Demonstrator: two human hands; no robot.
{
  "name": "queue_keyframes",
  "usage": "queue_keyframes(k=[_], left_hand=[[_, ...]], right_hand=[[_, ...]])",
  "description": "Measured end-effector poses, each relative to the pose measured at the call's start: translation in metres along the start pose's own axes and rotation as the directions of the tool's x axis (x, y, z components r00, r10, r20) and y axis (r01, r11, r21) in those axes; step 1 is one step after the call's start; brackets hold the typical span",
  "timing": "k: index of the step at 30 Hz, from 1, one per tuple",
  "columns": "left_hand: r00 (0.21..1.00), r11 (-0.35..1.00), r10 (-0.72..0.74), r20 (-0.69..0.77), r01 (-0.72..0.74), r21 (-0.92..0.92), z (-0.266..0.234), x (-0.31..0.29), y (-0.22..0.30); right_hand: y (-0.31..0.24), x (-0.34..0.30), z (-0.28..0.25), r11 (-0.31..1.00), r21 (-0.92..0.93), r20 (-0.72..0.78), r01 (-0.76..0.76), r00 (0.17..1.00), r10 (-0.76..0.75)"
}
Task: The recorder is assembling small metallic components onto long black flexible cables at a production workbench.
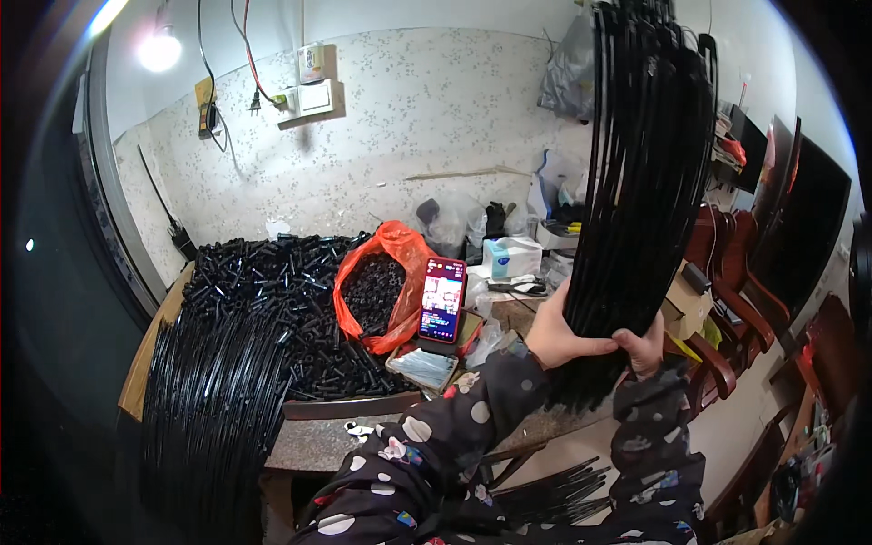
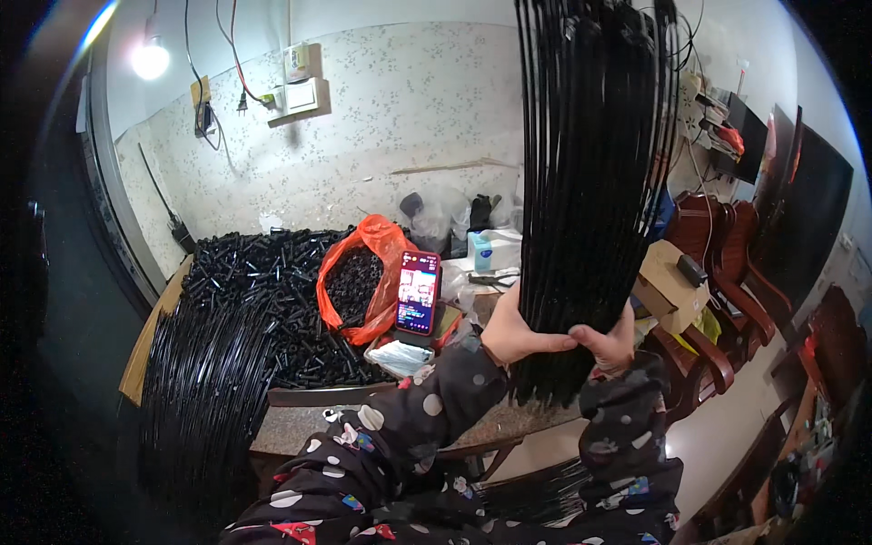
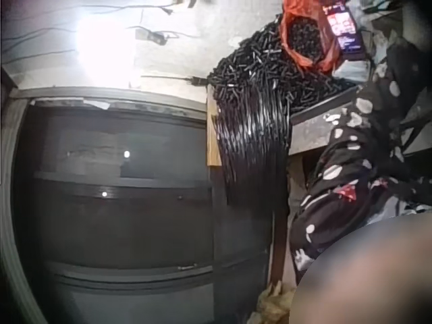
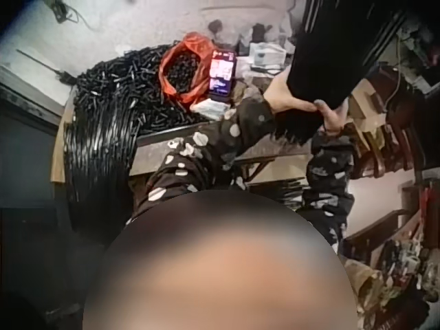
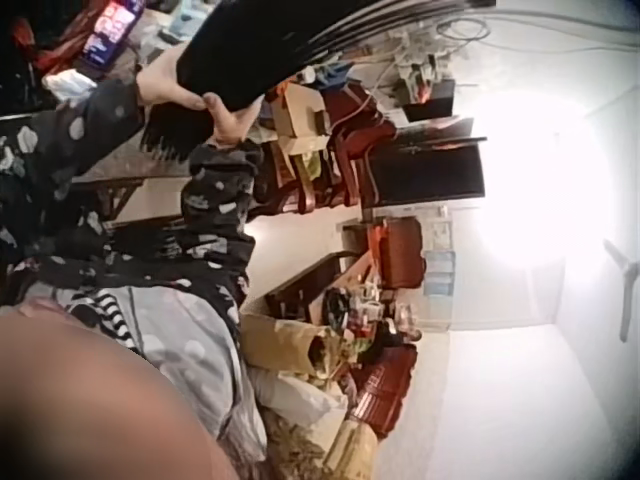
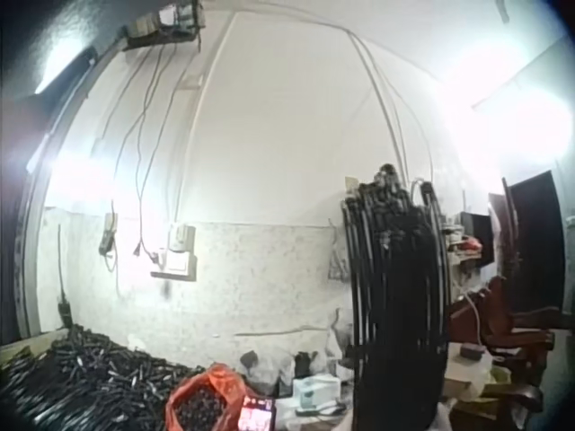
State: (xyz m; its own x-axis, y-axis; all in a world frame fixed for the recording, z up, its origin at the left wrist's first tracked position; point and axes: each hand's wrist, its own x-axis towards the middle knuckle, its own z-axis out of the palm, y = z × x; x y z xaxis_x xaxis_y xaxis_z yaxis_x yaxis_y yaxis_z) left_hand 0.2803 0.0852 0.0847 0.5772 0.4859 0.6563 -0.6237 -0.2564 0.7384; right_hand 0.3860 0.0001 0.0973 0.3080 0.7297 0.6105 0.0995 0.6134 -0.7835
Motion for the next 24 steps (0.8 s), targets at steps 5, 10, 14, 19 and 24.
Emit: queue_keyframes(k=[5,10,14,19,24], left_hand=[[0.997,0.989,0.068,0.027,-0.071,0.132,-0.008,0.004,-0.026],[0.993,0.994,0.001,0.118,-0.015,0.111,-0.018,0.011,-0.032],[0.969,0.993,0.045,0.243,-0.070,0.094,-0.017,0.030,-0.003],[0.940,0.991,0.122,0.317,-0.132,0.008,-0.010,0.068,0.052],[0.949,0.992,0.118,0.291,-0.124,0.002,0.014,0.058,0.094]], right_hand=[[0.042,-0.002,-0.015,0.996,-0.031,-0.111,0.086,0.990,-0.089],[0.033,0.003,-0.020,1.000,0.015,0.066,0.004,0.998,-0.005],[-0.010,0.019,-0.008,0.979,0.118,0.040,0.167,0.984,-0.172],[-0.066,0.058,0.016,0.923,0.019,0.039,0.385,0.922,-0.386],[-0.107,0.046,0.031,0.958,-0.050,0.148,0.282,0.951,-0.272]])
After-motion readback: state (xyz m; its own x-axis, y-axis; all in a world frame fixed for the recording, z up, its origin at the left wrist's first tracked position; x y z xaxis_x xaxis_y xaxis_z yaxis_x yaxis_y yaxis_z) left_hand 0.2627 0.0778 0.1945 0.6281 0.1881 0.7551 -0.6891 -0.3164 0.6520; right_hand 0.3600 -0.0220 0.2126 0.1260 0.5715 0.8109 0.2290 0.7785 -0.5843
